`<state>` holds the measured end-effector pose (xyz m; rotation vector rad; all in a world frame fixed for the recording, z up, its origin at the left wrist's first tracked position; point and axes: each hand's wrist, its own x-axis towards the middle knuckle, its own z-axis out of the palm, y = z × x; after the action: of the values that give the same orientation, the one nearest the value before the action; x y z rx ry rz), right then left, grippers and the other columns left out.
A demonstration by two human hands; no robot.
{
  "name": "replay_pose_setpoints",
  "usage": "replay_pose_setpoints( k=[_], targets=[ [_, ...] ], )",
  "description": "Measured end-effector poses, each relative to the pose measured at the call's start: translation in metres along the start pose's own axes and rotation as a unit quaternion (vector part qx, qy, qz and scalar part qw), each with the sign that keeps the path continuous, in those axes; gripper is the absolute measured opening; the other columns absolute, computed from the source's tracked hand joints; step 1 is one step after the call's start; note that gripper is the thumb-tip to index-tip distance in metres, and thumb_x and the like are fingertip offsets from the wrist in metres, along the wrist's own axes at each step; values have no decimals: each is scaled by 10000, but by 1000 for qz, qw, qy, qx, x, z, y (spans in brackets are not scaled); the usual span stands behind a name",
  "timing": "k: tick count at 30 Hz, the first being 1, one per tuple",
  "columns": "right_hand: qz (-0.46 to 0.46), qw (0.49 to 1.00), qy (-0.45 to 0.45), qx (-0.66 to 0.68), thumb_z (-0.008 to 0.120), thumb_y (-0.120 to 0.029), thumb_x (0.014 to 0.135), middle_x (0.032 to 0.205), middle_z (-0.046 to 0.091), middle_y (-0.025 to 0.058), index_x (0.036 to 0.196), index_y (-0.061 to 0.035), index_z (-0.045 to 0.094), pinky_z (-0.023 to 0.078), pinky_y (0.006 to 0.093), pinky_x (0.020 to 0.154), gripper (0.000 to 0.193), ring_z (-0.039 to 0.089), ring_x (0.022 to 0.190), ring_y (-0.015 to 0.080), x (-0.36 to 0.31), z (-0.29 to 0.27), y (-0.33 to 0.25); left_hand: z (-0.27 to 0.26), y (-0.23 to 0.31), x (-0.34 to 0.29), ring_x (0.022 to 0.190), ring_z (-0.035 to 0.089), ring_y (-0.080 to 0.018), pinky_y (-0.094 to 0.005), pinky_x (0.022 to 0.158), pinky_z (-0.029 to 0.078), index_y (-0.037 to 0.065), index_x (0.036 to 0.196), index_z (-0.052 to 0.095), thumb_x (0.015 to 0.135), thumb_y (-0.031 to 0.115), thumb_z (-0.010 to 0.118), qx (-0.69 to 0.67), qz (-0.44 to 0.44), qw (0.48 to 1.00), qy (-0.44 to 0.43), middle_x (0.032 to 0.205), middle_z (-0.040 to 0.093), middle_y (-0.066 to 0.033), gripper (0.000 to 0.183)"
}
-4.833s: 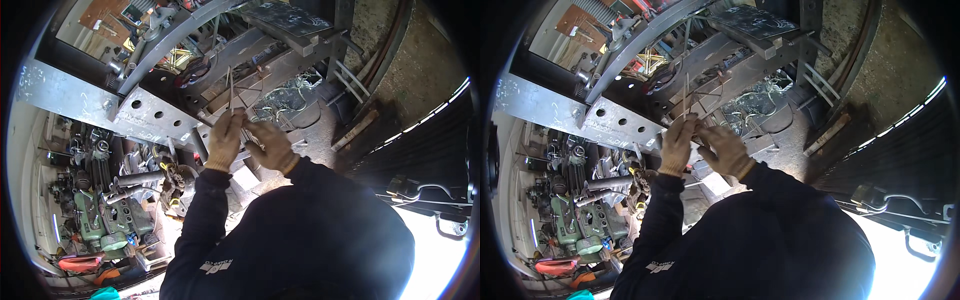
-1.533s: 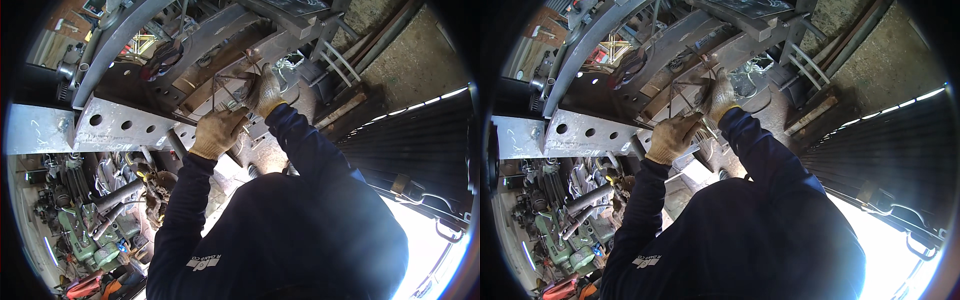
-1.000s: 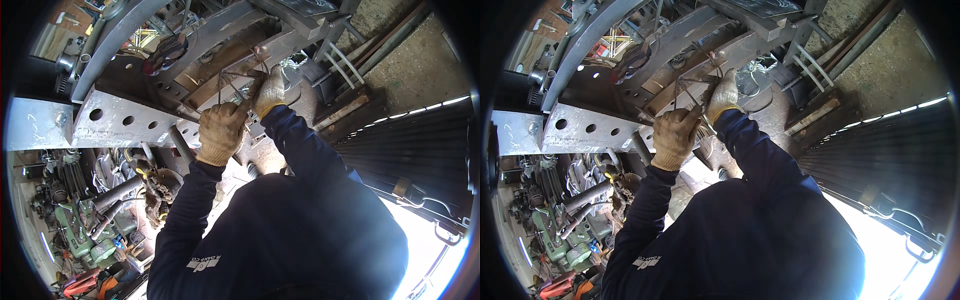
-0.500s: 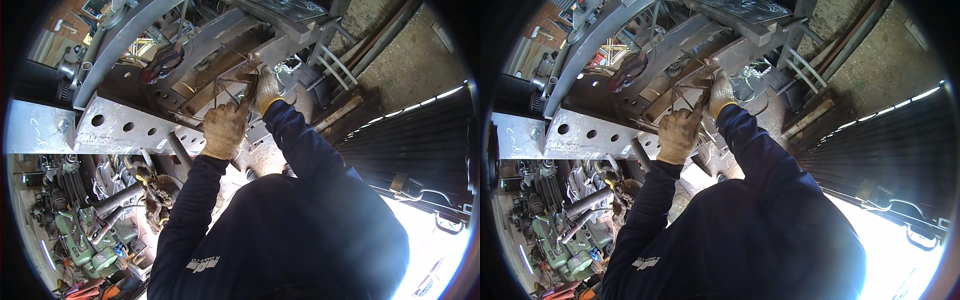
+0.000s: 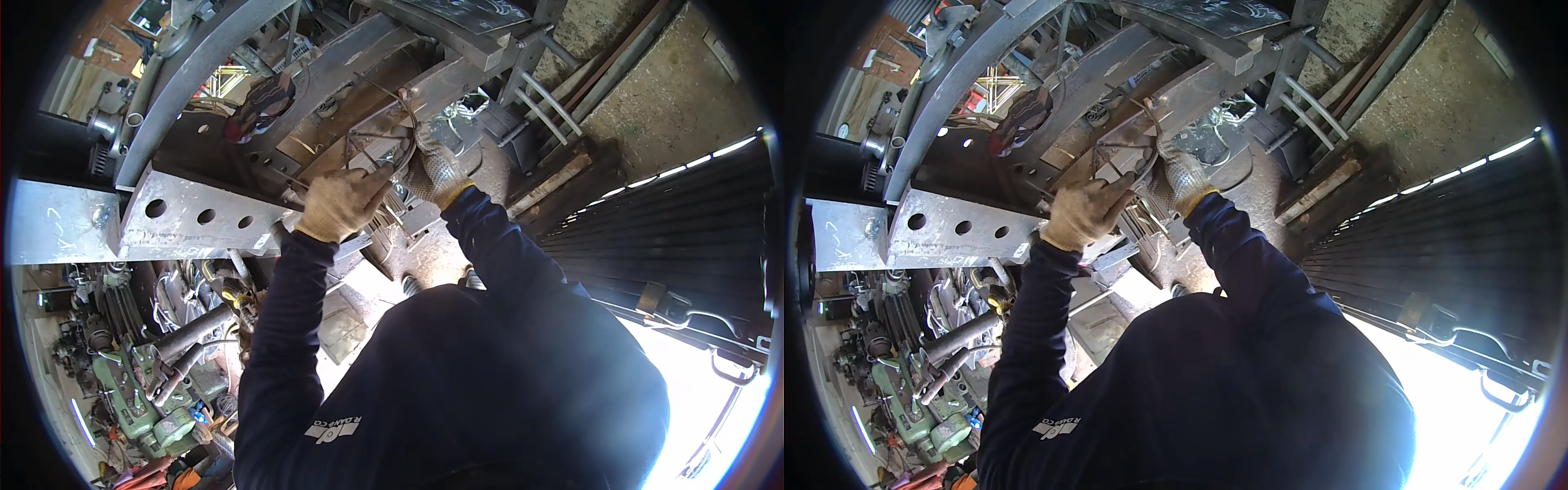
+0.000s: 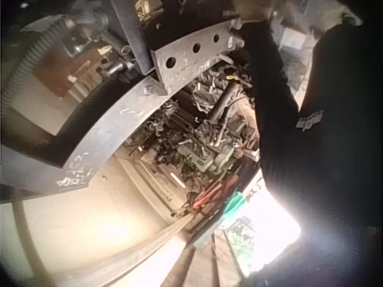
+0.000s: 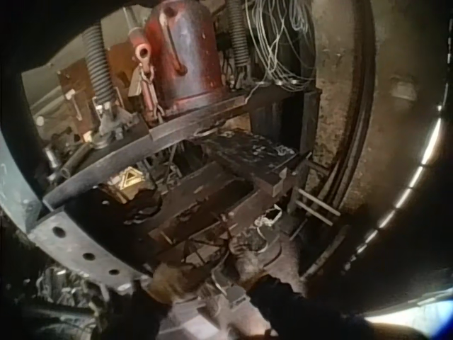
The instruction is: The person shapes a metal rod by bending it against a circular jig, trims it with an angle grinder, and repeatedly checks and fits the curved metal rod against the jig.
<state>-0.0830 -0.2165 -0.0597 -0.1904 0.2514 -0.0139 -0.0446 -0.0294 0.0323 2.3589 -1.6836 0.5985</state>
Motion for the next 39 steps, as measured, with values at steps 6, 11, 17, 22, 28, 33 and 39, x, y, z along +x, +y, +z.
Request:
replay_pose_setpoints(
  k=[6, 11, 17, 22, 28, 33, 39],
  targets=[
    [4, 1000, -12, -9, 552, -274, 1002, 839, 641, 68, 1110, -36, 632, 563, 349, 704, 274, 636, 756, 199, 3, -9, 0, 3, -5, -4, 467, 540, -151, -306, 376, 418, 172, 1093, 696, 886, 300, 683, -33, 18, 999, -13, 616, 542, 18, 244],
    [52, 994, -82, -59, 525, -286, 1017, 873, 659, 102, 1098, -13, 627, 584, 350, 713, 303, 663, 785, 229, -4, 1, -15, 10, 33, 9, 522, 603, -227, -359, 472, 488, 153, 1077, 689, 906, 296, 649, 13, -106, 994, -19, 598, 571, -36, 227],
    [42, 995, -27, -83, 519, -286, 1023, 860, 654, 93, 1108, 3, 620, 593, 345, 739, 318, 664, 784, 229, -1, -2, -16, 6, 39, 16, 556, 637, -251, -367, 498, 514, 170, 1085, 687, 908, 302, 644, 2, -112, 994, -2, 632, 610, -56, 224],
    [-23, 999, 40, -29, 543, -259, 1005, 816, 655, 51, 996, -59, 640, 573, 322, 672, 223, 646, 728, 197, 4, 0, 0, 5, 12, 15, 513, 626, -219, -359, 439, 495, 189, 989, 702, 909, 325, 632, -21, -52, 998, 2, 620, 593, -21, 172],
    [9, 997, -9, -77, 584, -283, 987, 829, 644, 61, 1004, -67, 627, 566, 334, 674, 221, 634, 731, 202, 8, -10, -9, 13, 29, 7, 530, 613, -197, -349, 468, 497, 190, 1044, 682, 893, 312, 661, 41, -63, 997, 22, 622, 557, -7, 195],
    [-60, 963, 107, -241, 580, -589, 919, 1269, 574, 166, 1394, -7, 473, 505, 399, 942, 759, 588, 1079, 243, -11, 3, -45, -23, 52, 21, 514, 547, -169, -353, 477, 479, 190, 1110, 668, 890, 291, 679, 95, -112, 984, 99, 679, 524, 8, 242],
    [-317, 802, -2, -506, 459, -610, 972, 1479, 442, 142, 1479, -17, 376, 388, 399, 1084, 785, 454, 1339, 261, -40, 31, -77, -133, 50, 22, 476, 392, -40, -224, 415, 293, 12, 1146, 651, 981, 280, 609, -412, -380, 802, 208, 653, 552, 47, 317]
  ],
)
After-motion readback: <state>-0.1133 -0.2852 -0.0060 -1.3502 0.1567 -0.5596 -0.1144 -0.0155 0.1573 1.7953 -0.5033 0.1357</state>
